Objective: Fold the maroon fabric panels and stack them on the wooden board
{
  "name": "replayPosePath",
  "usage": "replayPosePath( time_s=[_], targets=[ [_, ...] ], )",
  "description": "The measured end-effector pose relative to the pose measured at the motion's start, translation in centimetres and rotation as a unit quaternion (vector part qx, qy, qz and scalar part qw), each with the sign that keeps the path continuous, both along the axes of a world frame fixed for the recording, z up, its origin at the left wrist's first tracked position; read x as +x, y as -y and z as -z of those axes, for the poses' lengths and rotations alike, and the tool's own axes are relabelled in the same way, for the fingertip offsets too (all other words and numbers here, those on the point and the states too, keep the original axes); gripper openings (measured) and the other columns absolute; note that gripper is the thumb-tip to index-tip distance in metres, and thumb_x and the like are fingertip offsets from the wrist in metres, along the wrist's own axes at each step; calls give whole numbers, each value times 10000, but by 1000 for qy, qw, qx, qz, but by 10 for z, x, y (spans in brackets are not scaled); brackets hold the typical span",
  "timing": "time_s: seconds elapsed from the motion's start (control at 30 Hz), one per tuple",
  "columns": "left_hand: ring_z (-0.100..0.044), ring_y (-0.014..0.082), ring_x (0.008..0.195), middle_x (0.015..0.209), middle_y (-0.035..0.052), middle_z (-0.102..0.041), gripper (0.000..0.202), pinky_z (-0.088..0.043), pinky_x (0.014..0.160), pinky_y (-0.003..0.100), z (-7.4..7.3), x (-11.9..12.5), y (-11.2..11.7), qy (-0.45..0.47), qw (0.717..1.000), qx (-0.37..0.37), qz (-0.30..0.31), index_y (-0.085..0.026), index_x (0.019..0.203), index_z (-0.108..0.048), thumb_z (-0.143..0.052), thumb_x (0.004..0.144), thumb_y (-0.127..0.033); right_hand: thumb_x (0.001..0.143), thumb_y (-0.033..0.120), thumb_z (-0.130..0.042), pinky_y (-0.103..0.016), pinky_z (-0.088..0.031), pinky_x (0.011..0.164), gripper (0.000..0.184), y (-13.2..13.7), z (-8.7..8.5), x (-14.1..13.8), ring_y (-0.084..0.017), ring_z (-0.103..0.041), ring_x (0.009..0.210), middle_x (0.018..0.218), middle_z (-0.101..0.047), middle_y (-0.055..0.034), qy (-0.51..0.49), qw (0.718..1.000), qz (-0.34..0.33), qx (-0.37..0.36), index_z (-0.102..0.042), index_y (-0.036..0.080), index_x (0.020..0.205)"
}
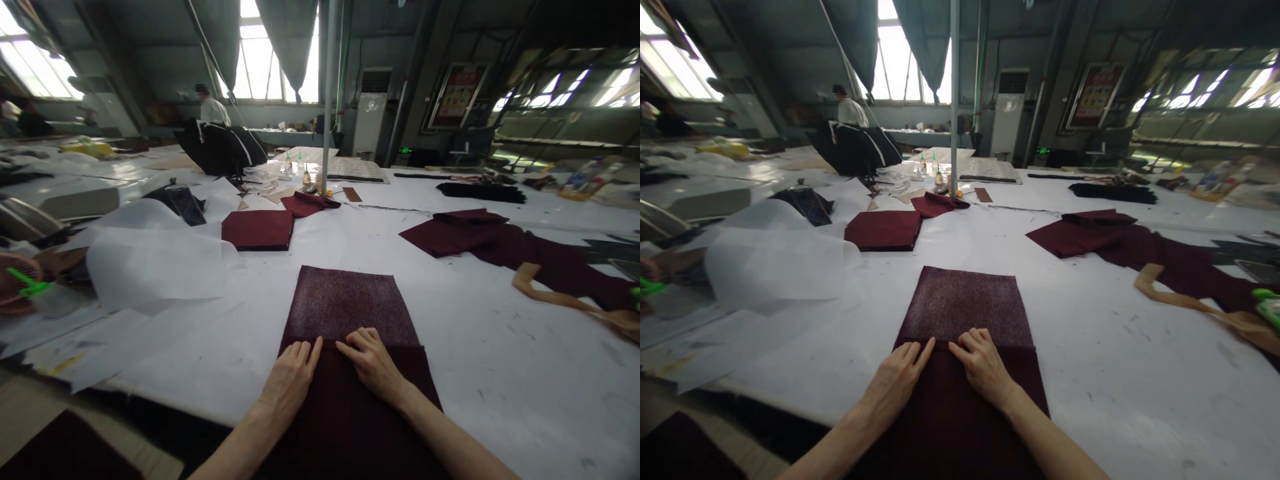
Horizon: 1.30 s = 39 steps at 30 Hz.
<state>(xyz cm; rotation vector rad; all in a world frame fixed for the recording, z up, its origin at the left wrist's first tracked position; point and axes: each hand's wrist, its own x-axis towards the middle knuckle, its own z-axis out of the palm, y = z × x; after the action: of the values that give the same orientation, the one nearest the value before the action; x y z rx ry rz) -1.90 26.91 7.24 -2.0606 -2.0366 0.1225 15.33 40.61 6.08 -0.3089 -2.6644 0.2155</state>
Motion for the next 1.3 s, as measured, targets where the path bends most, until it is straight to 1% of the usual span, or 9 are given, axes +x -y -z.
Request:
replayPosePath(
  time_s=[0.1, 0.23, 0.37, 0.43, 0.57, 0.73, 0.9, 1.07, 1.3],
  targets=[
    [-551, 215, 820, 929, 83, -587, 556, -484, 745, 367, 0, 6, -4, -10, 1000, -4, 1, -153, 1355, -445, -440, 814, -24, 938, 129, -445, -368, -351, 807, 306, -6, 0, 12, -191, -480, 862, 918, -586, -65, 3, 1000, 1, 1, -594, 207, 1194],
    [-533, 239, 988, 1084, 137, -576, 513, -464, 859, 368, 3, 17, -9, -21, 999, 14, 28, -69, 1291, -505, -446, 786, 2, 938, 122, -441, -359, -342, 805, 282, -13, -2, 27, -179, -478, 851, 906, -586, -56, 1, 1000, 4, 10, -608, 199, 1152],
    [-551, 221, 801, 911, 79, -586, 623, -487, 710, 361, -1, 30, -15, -16, 1000, -14, 9, -174, 1399, -393, -451, 798, -21, 929, 126, -461, -345, -341, 797, 255, -18, -4, 40, -168, -477, 833, 876, -582, -43, -6, 1000, 11, 23, -624, 204, 1110],
    [-553, 231, 847, 956, 90, -590, 613, -484, 740, 377, -2, 35, -18, -13, 1000, -15, 14, -197, 1389, -412, -453, 802, -27, 930, 130, -460, -347, -340, 801, 257, -20, -5, 45, -168, -478, 837, 876, -583, -42, -1, 1000, 13, 25, -619, 202, 1119],
    [-522, 239, 992, 1118, 133, -570, 538, -456, 865, 372, -1, 43, -23, -11, 998, 12, 53, -91, 1308, -501, -459, 778, -1, 933, 125, -447, -357, -339, 822, 281, -24, -6, 58, -168, -485, 851, 886, -592, -41, 7, 1000, 18, 24, -606, 205, 1150],
    [-531, 209, 790, 896, 72, -572, 611, -469, 712, 356, -1, 59, -33, -4, 999, 3, 41, -186, 1382, -422, -444, 796, -19, 918, 112, -456, -358, -344, 829, 294, -32, -7, 77, -166, -491, 861, 900, -603, -40, 4, 999, 24, 40, -612, 214, 1146],
    [-525, 226, 953, 1060, 125, -582, 508, -455, 822, 362, 1, 78, -43, -1, 997, 32, 71, -121, 1282, -526, -449, 792, -9, 914, 99, -433, -363, -341, 836, 314, -39, -7, 96, -170, -490, 873, 911, -605, -45, 19, 998, 27, 48, -605, 206, 1154],
    [-541, 210, 768, 874, 73, -579, 583, -462, 658, 333, -1, 95, -52, -15, 999, -4, 47, -186, 1384, -418, -475, 819, -52, 924, 114, -431, -356, -345, 837, 305, -47, -4, 110, -167, -497, 872, 898, -603, -43, 20, 997, 30, 62, -599, 207, 1161],
    [-520, 209, 848, 981, 104, -574, 509, -462, 734, 339, 2, 110, -66, -3, 995, 24, 97, -122, 1328, -479, -454, 826, -46, 926, 120, -434, -344, -355, 823, 290, -51, -3, 121, -170, -500, 864, 889, -596, -50, 14, 996, 30, 84, -592, 183, 1161]
  ],
)
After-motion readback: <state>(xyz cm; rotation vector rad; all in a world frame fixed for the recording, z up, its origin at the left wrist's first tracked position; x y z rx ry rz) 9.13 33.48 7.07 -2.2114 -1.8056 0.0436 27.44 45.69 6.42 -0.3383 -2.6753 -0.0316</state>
